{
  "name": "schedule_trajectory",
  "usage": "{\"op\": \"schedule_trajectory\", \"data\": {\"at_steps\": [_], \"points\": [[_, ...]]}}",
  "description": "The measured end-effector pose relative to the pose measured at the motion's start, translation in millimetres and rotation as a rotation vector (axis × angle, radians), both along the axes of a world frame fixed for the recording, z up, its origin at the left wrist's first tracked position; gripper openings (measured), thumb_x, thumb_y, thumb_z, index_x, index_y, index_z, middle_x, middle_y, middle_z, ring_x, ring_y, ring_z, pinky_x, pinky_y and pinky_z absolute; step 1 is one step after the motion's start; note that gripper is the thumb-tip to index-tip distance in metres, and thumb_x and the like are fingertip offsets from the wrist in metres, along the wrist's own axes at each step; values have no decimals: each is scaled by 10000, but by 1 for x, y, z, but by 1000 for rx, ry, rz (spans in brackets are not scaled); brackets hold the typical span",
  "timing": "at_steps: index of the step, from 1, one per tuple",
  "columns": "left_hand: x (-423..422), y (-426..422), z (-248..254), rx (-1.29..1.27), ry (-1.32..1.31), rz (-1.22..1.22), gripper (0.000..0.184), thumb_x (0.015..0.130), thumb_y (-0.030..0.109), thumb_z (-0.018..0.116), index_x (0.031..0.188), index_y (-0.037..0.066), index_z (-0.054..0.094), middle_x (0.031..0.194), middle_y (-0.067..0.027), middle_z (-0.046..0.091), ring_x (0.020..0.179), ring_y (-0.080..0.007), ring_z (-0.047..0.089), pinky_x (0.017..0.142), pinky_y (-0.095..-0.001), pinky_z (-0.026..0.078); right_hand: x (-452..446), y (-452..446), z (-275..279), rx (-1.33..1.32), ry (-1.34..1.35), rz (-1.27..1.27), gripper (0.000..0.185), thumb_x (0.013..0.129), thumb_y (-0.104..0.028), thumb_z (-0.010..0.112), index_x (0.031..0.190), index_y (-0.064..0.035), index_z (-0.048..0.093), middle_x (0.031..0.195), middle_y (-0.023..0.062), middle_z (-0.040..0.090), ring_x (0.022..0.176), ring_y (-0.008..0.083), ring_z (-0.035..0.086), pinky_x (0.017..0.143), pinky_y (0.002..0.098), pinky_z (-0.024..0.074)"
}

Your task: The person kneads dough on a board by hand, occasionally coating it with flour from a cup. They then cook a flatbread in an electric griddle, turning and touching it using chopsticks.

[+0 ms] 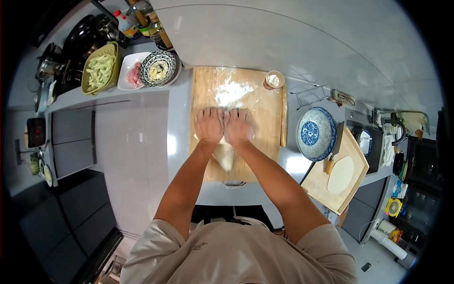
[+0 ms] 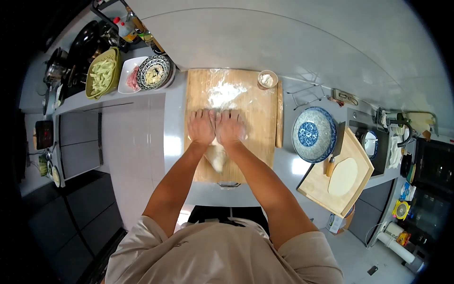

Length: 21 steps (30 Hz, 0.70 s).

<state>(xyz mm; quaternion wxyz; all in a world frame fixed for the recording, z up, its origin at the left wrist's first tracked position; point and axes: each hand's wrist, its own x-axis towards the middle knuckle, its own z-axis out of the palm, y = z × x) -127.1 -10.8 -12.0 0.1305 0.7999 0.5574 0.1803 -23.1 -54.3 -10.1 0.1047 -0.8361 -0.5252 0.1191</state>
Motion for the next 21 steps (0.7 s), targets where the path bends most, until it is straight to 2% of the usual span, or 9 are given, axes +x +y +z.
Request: {"op": "schedule_trajectory", "data": {"at_steps": [3,5,8,11,12,13,17,18,21], "points": [[1,19,-12,49,-41,-46,362,1058,350,522,990,53,718,978,-188,713,926,-404,631,839,-509,511,4,15,6,30,47,-35,481,1078,-445,447,1082,-48,719,1182,239,689,1151,411,622,998,519,493],[-4,16,-6,32,-54,-66,386,1031,376,551,1030,43,745,1005,-211,737,949,-425,666,861,-503,530,13,8,-7,142,-35,98,458,1075,-430,461,1066,-52,718,1149,230,701,1112,411,634,985,525,491],[-25,12,-9,-516,-179,-85,432,1007,408,535,1016,52,780,1083,-230,757,1021,-426,703,893,-507,551,18,-20,13,76,356,97,366,1072,-335,493,1065,-40,709,1095,252,704,1005,458,643,913,533,509],[-28,-27,69,-633,-137,115,486,1004,419,503,1062,17,770,1098,-251,748,1014,-434,713,927,-512,544,10,-68,44,326,463,243,305,1064,-268,515,1071,-23,697,1032,244,698,976,465,629,901,528,500],[-25,-45,64,-555,-17,104,512,1002,459,491,1052,44,786,1081,-229,755,1006,-442,704,899,-531,539,3,-79,44,342,413,204,291,1059,-270,525,1065,-29,688,1034,224,693,989,445,625,914,534,489],[-28,-70,52,-271,136,-24,464,1021,426,489,1050,79,796,1073,-185,758,1025,-429,672,909,-530,512,-4,-89,36,356,363,163,278,1053,-272,536,1059,-34,679,1035,204,687,1003,426,621,927,540,477],[-43,-127,19,51,-62,18,309,1043,337,533,1128,135,751,1174,-87,707,1108,-354,582,973,-505,425,-20,-125,-5,418,12,108,235,1029,-270,571,1080,-65,675,1071,166,649,1055,388,586,964,535,456],[-44,-130,18,114,-105,29,281,1043,319,545,1146,142,739,1200,-72,694,1123,-342,567,986,-501,410,-23,-129,-4,381,11,82,231,1023,-280,585,1110,-85,672,1136,153,628,1095,365,562,977,523,449],[-45,-118,13,92,-93,-7,261,1027,313,583,1173,144,717,1223,-64,672,1141,-331,561,974,-495,405,-22,-123,-4,303,-27,50,235,1019,-295,596,1128,-102,672,1127,148,627,1095,357,567,971,517,453]]}}
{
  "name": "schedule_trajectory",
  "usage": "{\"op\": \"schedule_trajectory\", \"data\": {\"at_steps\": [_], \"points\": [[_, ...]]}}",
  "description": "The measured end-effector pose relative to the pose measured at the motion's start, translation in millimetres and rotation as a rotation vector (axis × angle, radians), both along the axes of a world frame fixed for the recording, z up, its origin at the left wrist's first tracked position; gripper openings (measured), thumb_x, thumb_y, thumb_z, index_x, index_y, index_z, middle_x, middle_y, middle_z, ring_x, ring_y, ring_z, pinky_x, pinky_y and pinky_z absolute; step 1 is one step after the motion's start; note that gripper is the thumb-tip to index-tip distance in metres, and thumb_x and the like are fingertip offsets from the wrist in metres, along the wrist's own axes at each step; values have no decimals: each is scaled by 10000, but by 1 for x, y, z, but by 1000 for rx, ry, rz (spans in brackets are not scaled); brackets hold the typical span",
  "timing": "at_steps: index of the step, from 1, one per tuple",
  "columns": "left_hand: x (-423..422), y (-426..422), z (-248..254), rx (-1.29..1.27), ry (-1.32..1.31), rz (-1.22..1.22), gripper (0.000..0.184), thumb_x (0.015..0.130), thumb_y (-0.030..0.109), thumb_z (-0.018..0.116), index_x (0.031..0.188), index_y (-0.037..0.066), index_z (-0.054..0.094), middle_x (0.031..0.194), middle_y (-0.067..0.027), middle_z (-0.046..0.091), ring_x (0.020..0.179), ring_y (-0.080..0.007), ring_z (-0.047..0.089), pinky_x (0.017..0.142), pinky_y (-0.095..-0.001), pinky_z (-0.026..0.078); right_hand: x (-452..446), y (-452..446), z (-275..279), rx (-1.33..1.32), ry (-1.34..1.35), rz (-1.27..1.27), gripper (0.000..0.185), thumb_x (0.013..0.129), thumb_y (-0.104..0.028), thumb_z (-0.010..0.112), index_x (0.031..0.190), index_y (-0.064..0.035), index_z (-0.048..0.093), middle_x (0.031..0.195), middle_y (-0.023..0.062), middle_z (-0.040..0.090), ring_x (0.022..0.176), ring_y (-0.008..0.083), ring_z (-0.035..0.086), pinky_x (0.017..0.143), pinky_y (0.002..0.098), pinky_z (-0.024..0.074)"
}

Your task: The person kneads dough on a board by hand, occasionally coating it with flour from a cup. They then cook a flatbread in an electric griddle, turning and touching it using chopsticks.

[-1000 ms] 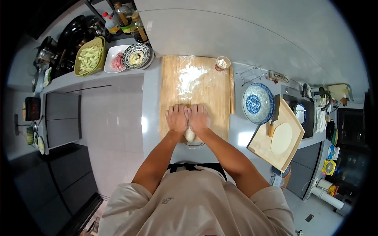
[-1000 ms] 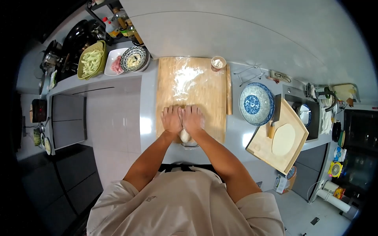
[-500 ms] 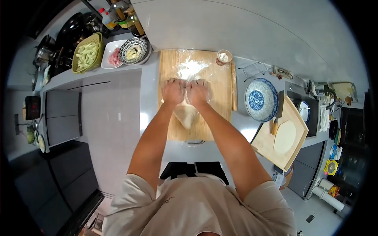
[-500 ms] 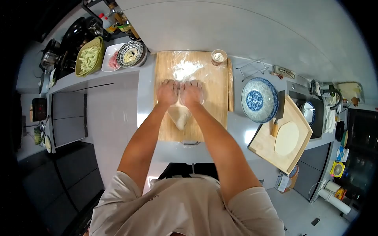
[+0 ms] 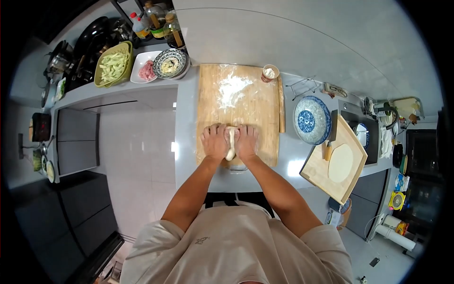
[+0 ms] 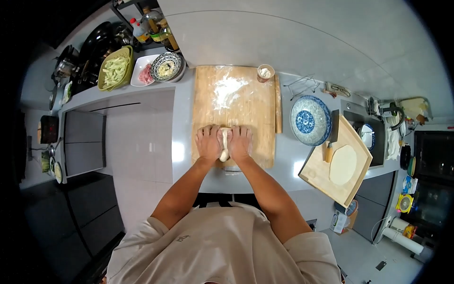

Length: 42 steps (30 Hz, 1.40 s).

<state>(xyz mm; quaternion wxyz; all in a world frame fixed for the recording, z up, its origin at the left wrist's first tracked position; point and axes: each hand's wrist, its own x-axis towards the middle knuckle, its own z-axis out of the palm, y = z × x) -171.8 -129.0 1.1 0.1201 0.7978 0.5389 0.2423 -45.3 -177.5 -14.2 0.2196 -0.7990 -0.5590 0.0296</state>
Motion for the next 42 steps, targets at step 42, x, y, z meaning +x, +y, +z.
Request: {"op": "schedule_trajectory", "data": {"at_steps": [42], "points": [[13,66,5,-166,143,-135,316,1021,350,573,1227,138,684,1251,-145,590,1194,-346,516,1026,-501,371,32,54,-5,-143,60,133,275,1035,-336,560,1145,-101,649,1159,170,629,1106,386,578,985,524,459]]}}
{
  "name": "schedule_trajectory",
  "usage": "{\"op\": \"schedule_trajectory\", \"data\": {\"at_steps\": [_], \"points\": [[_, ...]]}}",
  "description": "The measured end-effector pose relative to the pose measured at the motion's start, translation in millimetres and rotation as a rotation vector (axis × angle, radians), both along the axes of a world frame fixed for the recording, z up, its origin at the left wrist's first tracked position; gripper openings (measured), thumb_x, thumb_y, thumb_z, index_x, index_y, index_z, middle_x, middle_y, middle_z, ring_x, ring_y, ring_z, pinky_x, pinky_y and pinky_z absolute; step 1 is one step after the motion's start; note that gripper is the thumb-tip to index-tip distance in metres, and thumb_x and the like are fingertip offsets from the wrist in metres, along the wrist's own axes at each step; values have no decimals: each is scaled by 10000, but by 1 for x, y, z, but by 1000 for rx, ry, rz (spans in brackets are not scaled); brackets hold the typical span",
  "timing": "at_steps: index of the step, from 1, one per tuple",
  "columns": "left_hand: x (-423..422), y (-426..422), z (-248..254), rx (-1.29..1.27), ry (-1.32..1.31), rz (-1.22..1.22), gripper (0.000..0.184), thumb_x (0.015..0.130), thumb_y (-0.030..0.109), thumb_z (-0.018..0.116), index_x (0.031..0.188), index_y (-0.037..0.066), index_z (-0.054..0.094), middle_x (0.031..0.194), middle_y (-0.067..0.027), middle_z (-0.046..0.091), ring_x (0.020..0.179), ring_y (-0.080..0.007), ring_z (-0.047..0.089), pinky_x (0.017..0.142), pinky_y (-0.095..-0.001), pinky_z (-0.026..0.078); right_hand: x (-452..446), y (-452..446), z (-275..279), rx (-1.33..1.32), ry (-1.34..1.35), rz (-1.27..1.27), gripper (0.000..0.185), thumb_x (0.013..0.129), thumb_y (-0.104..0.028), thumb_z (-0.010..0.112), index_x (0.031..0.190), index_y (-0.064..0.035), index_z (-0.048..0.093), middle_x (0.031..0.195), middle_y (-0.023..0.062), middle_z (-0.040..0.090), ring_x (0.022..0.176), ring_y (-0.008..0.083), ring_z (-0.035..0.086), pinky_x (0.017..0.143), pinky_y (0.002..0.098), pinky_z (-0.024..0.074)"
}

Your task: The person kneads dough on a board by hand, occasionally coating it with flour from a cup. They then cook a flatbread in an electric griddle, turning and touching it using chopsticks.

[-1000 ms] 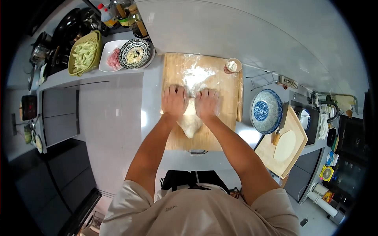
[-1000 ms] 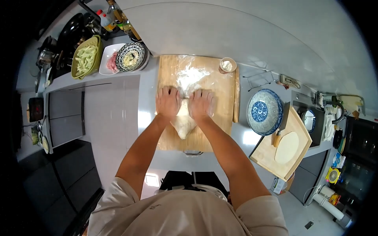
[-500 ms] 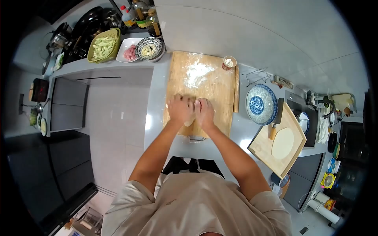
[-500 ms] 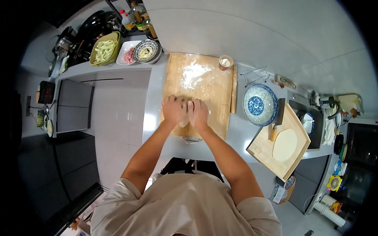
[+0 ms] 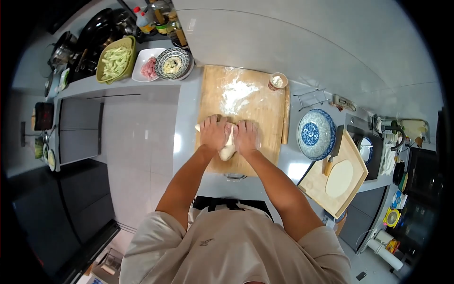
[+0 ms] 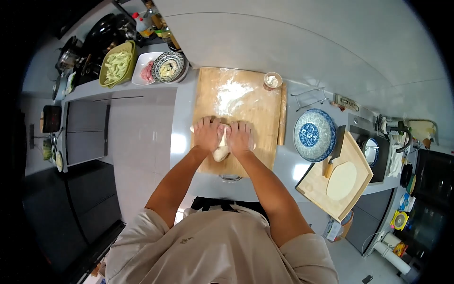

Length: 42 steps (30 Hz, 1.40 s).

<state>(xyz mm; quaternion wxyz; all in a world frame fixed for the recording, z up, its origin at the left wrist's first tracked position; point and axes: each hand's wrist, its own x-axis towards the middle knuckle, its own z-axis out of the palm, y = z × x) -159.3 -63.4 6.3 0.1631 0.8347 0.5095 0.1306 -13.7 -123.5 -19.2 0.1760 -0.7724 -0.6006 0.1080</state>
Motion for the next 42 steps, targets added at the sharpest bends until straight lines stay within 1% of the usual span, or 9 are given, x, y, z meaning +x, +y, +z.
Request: {"op": "schedule_trajectory", "data": {"at_steps": [3,10,14,18,19,25,28,38,42], "points": [[14,34,-4,147,45,10,225,997,308,604,1072,110,682,1087,-134,617,1027,-343,555,927,-493,407,10,25,-2,-58,-58,-53,297,1038,-368,551,1078,-94,658,1132,169,638,1103,374,592,988,516,466],[36,84,-13,218,60,19,253,962,328,613,1012,96,701,1058,-119,639,1045,-334,591,923,-477,466,33,73,16,-125,-213,-65,338,1055,-356,521,1132,-94,719,1163,165,666,1130,358,612,999,502,468],[21,59,-23,-102,-37,17,324,987,347,558,1004,87,751,1089,-176,704,1026,-403,644,904,-519,528,30,54,3,-7,-4,12,353,1065,-357,500,1095,-82,720,1142,161,682,1128,369,620,980,508,492],[11,27,49,-531,-62,121,417,1002,386,501,1048,78,777,1102,-168,734,1015,-435,647,928,-528,519,6,-2,51,-87,344,35,292,1052,-299,537,1027,-52,692,1031,194,695,1048,409,615,938,517,480],[11,9,41,-318,28,63,413,996,417,544,1062,90,788,1054,-180,730,1060,-416,654,928,-516,506,-1,-15,47,-6,345,3,281,1049,-293,542,1044,-50,685,1033,193,691,1044,409,611,941,519,474],[-9,-69,6,126,-119,50,353,1029,335,542,1253,128,720,1257,-112,671,1203,-353,548,1053,-486,382,-50,-71,23,144,16,-172,291,1018,-279,574,1195,-62,652,1150,157,644,1071,398,576,968,528,439],[-13,-61,10,146,-93,-22,355,1033,304,555,1308,116,679,1308,-116,634,1214,-364,536,1047,-490,381,-45,-65,13,118,-52,-131,305,1004,-307,592,1208,-88,652,1206,146,618,1099,370,565,950,522,433],[40,48,-1,15,79,-5,230,1006,310,588,1104,132,694,1113,-110,651,1091,-345,566,950,-477,423,8,43,10,-111,-33,-107,355,1074,-397,477,1203,-117,654,1233,149,617,1175,352,548,1040,502,403],[55,85,-16,38,96,44,353,1047,408,503,1080,125,711,1118,-122,663,1109,-345,579,966,-481,451,32,86,10,-82,13,-47,389,1073,-411,468,1155,-94,678,1194,172,676,1148,373,602,1056,533,390]]}}
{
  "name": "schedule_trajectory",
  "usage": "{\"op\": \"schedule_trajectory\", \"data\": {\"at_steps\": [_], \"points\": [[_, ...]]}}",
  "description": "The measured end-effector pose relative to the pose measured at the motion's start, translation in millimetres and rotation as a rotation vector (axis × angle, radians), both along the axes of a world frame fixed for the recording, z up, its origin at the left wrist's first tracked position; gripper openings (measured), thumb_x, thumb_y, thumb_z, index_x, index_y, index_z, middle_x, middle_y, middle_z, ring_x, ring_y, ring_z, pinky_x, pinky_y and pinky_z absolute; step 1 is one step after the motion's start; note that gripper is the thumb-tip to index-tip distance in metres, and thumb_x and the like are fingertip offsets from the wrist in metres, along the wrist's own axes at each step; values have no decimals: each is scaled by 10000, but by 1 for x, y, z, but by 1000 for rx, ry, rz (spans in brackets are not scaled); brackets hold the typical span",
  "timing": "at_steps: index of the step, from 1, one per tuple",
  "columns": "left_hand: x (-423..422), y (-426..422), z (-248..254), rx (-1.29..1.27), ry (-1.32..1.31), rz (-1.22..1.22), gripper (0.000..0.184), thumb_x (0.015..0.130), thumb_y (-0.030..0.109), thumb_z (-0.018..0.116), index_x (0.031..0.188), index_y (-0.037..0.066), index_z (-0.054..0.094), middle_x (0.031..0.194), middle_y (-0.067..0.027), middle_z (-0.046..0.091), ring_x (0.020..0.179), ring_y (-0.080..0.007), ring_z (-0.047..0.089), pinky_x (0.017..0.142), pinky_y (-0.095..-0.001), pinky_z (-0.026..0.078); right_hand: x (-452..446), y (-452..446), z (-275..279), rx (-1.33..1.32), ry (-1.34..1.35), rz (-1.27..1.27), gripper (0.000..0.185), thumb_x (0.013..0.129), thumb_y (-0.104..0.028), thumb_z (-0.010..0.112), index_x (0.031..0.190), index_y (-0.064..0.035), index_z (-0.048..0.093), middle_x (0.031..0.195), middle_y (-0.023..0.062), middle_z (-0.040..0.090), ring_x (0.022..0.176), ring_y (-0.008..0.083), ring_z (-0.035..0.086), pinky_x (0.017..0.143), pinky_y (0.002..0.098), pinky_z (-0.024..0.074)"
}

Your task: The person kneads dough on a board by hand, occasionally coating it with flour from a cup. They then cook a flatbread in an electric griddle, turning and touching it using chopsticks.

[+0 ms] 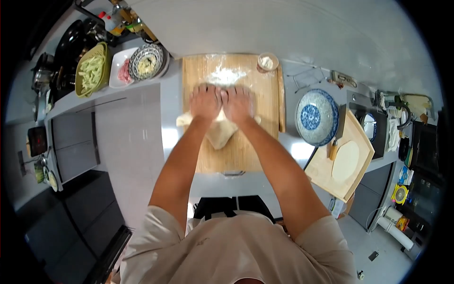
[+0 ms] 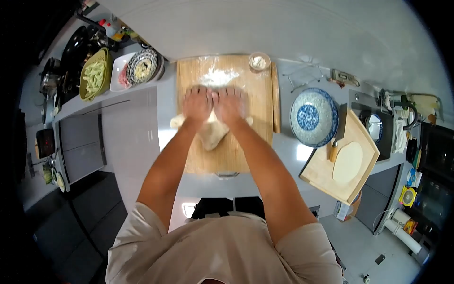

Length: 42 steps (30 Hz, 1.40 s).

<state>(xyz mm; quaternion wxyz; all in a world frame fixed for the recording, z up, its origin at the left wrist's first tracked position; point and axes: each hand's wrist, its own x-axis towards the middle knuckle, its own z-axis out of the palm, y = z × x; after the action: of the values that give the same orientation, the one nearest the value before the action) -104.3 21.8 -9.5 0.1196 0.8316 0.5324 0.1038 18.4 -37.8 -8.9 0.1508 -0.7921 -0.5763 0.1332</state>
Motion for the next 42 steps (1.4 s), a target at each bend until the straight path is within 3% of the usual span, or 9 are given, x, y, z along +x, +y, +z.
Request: {"op": "schedule_trajectory", "data": {"at_steps": [7,14,17,19,22,25,31,37,42], "points": [[-33,0,34,-660,37,-156,664,1024,658,513,1385,118,649,1306,-239,695,1234,-427,638,1054,-482,484,24,-47,25,425,433,23,282,1053,-304,566,1091,-43,667,1055,184,712,1015,421,651,881,494,524],[-82,-93,5,-531,-108,161,626,1058,601,507,1335,45,588,1119,-263,737,1026,-456,712,874,-520,570,-27,-170,20,-113,582,-400,382,920,-310,744,1139,-11,654,1118,251,711,1021,458,670,869,525,528],[-83,-143,-30,-620,-271,444,657,1071,592,498,1184,-51,574,1041,-315,712,869,-395,750,679,-490,614,-32,-172,-3,-7,578,-351,469,863,-289,783,1188,13,633,1153,267,704,1064,462,662,918,521,528],[-63,-181,-6,-929,-735,719,571,1095,529,499,1185,-31,569,1022,-195,691,782,-301,745,641,-435,671,-24,-155,5,102,465,-295,503,802,-181,800,1247,-26,623,1176,256,687,1096,452,648,947,506,529],[-45,-220,5,-1182,-997,597,485,1111,422,527,1243,-40,595,1032,-172,718,769,-229,721,610,-406,634,4,-116,12,169,489,-49,498,762,-92,797,1237,-96,646,1115,215,663,1063,434,645,927,481,537],[-47,-212,33,-1006,-530,381,383,1104,328,551,1142,-36,665,1032,-180,729,761,-230,721,598,-402,580,14,-107,32,158,522,208,454,743,-34,774,1170,-149,672,1039,168,628,1009,411,632,893,464,541],[-45,-156,50,193,-588,131,301,1043,299,571,976,54,733,967,-146,725,917,-371,663,862,-464,519,0,-159,40,371,435,440,201,842,-47,656,1037,-80,685,1007,159,614,983,386,594,879,466,522],[-28,-156,28,37,-228,-93,276,1041,278,568,1036,67,746,1057,-140,696,1053,-350,628,961,-486,479,-40,-164,16,383,302,-69,232,1029,-216,579,1165,-31,610,1075,206,610,1032,417,586,912,487,489],[-42,-164,12,156,-176,-6,245,1055,288,551,1147,119,703,1070,-93,673,1059,-310,607,964,-449,441,-52,-156,8,143,-87,49,280,1037,-336,560,1137,-91,651,1097,151,611,1064,343,571,940,505,443]]}}
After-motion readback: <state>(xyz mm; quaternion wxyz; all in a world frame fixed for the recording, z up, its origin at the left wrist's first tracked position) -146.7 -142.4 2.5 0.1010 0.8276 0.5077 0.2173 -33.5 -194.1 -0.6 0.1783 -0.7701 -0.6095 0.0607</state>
